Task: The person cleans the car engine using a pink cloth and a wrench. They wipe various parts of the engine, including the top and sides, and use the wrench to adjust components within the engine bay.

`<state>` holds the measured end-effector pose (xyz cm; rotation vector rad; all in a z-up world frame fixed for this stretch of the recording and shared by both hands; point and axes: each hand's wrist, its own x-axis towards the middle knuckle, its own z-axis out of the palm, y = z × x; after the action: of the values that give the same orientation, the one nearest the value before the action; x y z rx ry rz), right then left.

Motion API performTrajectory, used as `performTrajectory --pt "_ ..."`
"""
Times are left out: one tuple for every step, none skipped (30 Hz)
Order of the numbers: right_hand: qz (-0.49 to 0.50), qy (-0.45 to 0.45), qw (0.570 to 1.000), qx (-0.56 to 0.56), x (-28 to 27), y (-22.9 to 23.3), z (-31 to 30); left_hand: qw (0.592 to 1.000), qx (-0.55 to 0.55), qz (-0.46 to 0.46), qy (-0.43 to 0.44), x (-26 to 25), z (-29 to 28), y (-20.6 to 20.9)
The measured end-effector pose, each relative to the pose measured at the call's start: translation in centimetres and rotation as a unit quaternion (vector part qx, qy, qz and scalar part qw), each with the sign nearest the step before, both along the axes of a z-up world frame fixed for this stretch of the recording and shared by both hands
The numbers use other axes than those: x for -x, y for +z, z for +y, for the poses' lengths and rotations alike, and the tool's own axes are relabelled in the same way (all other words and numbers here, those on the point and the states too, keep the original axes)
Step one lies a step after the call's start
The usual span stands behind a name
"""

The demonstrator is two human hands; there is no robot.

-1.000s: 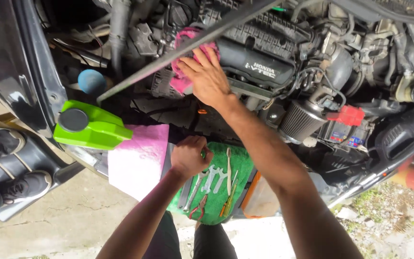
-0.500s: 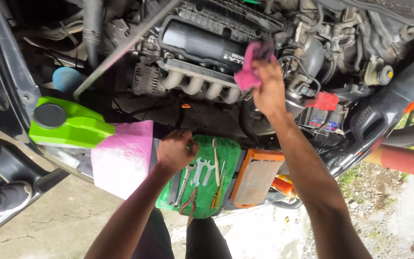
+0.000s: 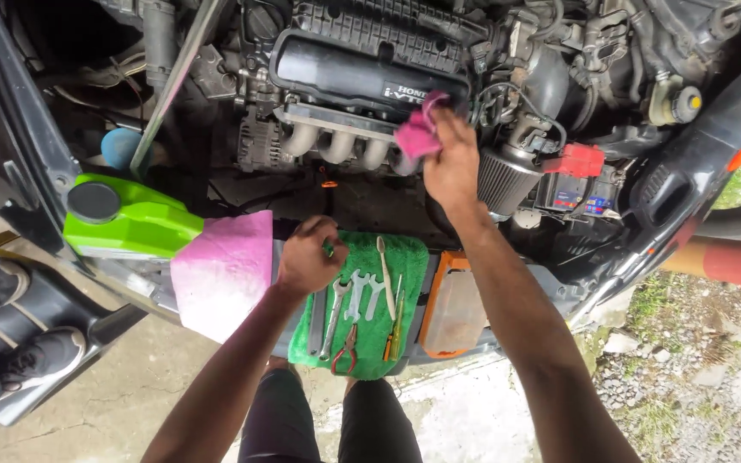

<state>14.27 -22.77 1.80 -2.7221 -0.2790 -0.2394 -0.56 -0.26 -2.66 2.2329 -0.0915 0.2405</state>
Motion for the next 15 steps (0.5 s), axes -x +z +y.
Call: performTrajectory --pt "-0.014 0.009 1.000 0.001 -0.1 -0.7 0.9 0.999 0.025 -0.016 -0.013 -0.1 0.1 0.2" --pt "-0.026 0.015 1.000 0.001 0.2 -1.6 1.9 0.998 0.049 -0.030 -0.029 0.0 0.4 0.4" --pt "-0.022 0.015 1.000 -0.003 0.5 -2.4 3.1 0.998 0.045 -0.026 -0.028 0.3 0.5 1.1" --pt "-0.047 0.024 0.999 -0.001 0.3 -3.1 4.3 0.997 0.048 -0.046 -0.038 0.1 0.7 1.8" --pt "-0.072 0.032 0.997 0.002 0.1 -3.8 5.5 0.995 0.051 -0.067 -0.048 -0.1 0.8 2.5" --pt "-0.072 0.036 0.997 0.000 -0.6 -2.2 6.6 0.996 0.049 -0.067 -0.044 -0.1 0.8 3.7" --pt "-0.053 0.072 0.996 -0.028 -1.1 -0.8 7.7 0.995 0.047 -0.070 -0.050 0.0 0.9 4.8" --pt "-0.028 0.105 0.993 -0.053 -1.2 0.6 8.4 0.995 0.047 -0.069 -0.058 0.6 0.6 5.8" --pt "-0.023 0.107 0.993 -0.051 -0.9 1.0 10.5 0.995 0.049 -0.064 -0.056 1.5 0.4 5.9" --pt "-0.069 0.179 0.981 -0.018 -1.3 1.6 12.8 0.993 0.065 -0.040 -0.093 1.9 0.5 6.0" --pt "-0.114 0.251 0.961 0.015 -1.6 2.2 14.9 0.988 0.081 -0.015 -0.130 2.2 0.4 6.2" --pt "-0.114 0.244 0.963 0.015 -1.4 -0.1 15.7 0.987 0.081 -0.014 -0.137 3.0 0.1 6.0" --pt "-0.075 0.243 0.966 0.040 -1.2 -2.5 16.3 0.992 0.046 -0.024 -0.113 3.7 -0.2 5.8" --pt "-0.034 0.238 0.968 0.066 -1.2 -4.7 16.6 0.995 0.014 -0.034 -0.092 4.2 -0.8 5.6" --pt "-0.033 0.227 0.971 0.069 -1.7 -4.7 15.4 0.994 0.016 -0.035 -0.103 3.8 -0.4 5.2"
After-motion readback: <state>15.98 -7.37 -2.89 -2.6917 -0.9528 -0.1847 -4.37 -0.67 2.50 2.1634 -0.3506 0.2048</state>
